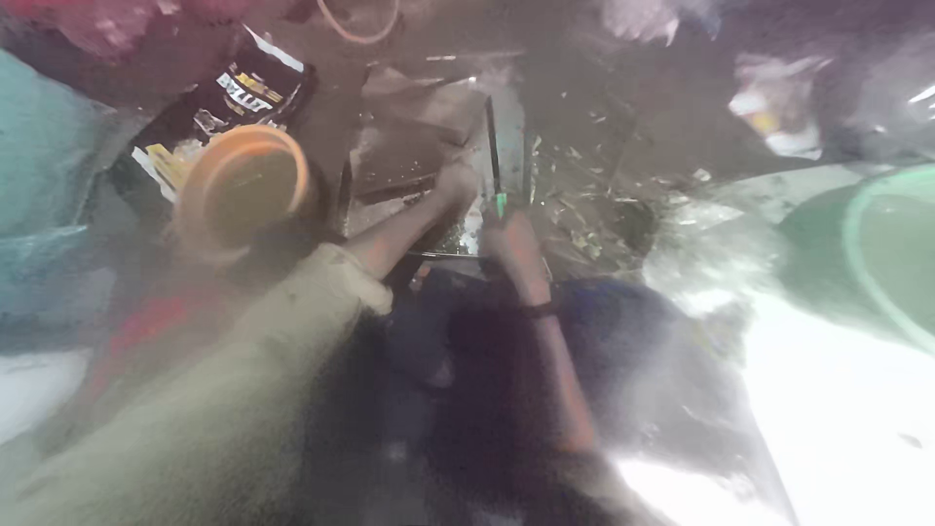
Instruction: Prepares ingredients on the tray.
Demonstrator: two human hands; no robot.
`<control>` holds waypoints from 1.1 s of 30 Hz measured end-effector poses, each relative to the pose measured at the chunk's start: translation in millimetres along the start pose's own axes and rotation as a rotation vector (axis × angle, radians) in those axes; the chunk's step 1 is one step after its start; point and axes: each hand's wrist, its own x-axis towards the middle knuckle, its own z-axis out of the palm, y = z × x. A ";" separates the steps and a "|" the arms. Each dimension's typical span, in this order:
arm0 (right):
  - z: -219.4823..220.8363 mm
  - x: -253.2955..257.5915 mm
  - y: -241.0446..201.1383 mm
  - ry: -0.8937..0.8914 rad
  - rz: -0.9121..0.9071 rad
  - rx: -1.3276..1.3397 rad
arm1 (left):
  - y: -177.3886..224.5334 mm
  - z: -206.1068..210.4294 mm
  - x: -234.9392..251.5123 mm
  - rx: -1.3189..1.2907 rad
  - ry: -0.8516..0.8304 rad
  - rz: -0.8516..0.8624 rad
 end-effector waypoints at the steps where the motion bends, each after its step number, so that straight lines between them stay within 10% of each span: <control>1: -0.4 0.9 0.0 -0.009 0.006 0.005 | -12.4 38.4 4.7 -0.056 -0.029 0.009; 6: 5.6 3.5 15.7 0.009 0.005 0.025 | -6.7 59.1 -3.9 -0.035 -0.441 -0.147; 17: -6.9 -14.0 2.6 0.026 -0.013 0.018 | -8.1 35.1 -68.4 -0.212 -0.427 -0.271; 33: 0.8 -1.4 14.1 0.040 0.041 0.035 | -17.3 46.9 -21.5 -0.179 -0.425 -0.357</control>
